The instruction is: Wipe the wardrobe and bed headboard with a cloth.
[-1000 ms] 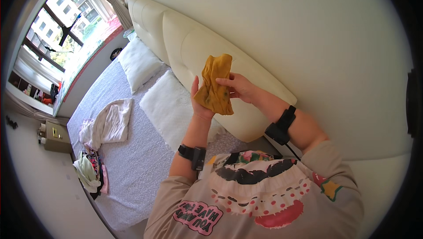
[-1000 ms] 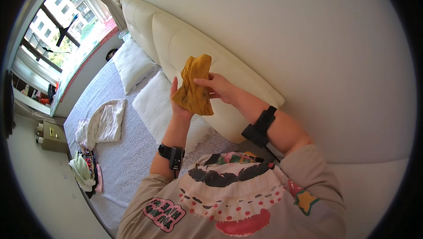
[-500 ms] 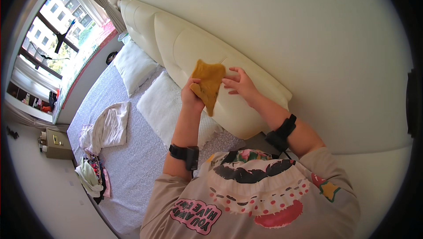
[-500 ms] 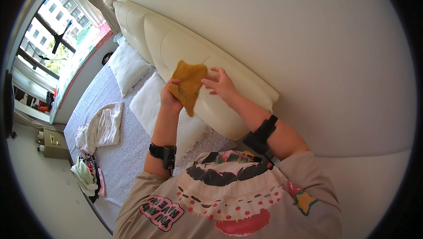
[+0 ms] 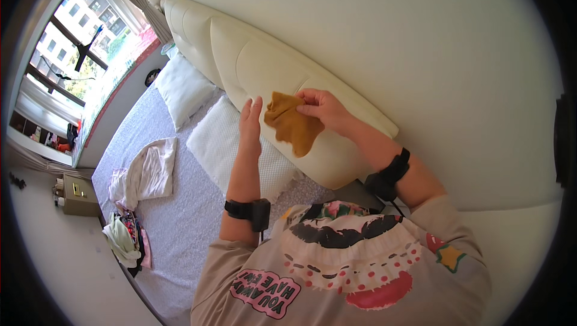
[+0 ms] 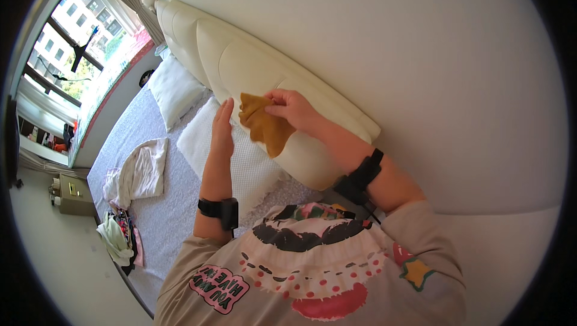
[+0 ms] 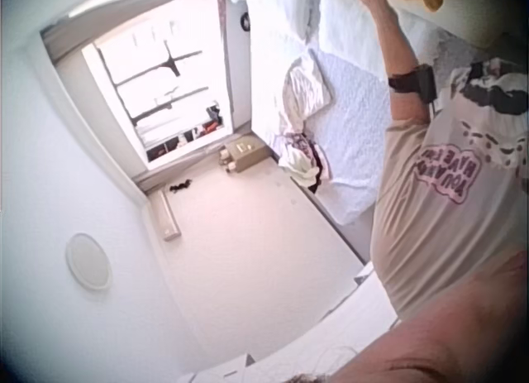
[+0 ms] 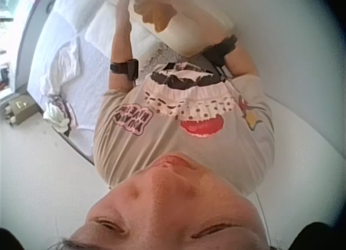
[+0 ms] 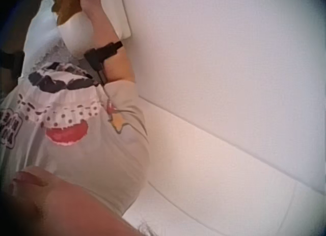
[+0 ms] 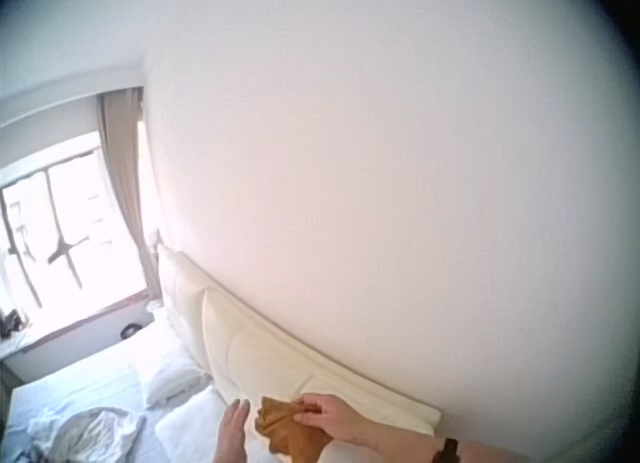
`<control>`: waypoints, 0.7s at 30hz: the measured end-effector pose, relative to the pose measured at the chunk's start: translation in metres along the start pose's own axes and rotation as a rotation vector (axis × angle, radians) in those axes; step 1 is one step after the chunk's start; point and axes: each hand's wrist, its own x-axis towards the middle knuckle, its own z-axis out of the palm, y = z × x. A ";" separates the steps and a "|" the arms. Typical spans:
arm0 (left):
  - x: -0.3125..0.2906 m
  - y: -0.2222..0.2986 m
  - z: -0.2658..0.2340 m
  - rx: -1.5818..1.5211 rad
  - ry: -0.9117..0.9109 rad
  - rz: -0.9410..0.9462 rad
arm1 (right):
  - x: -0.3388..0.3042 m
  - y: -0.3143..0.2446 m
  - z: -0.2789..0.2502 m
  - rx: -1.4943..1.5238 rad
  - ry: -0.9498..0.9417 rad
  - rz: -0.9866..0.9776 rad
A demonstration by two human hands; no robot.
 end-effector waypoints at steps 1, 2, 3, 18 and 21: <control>0.004 0.008 -0.006 0.038 -0.150 0.090 | 0.010 -0.008 -0.004 0.007 -0.017 0.049; 0.008 0.014 -0.011 0.076 -0.301 0.181 | 0.019 -0.010 -0.009 -0.039 -0.083 0.029; 0.013 0.015 -0.015 0.115 -0.453 0.271 | 0.027 -0.012 -0.010 -0.039 -0.084 0.029; -0.056 0.020 -0.079 0.084 -0.347 0.303 | 0.006 -0.040 0.051 -0.735 -0.137 -0.083; -0.065 0.019 -0.085 0.122 -0.346 0.297 | 0.011 -0.064 0.061 -0.963 -0.149 -0.068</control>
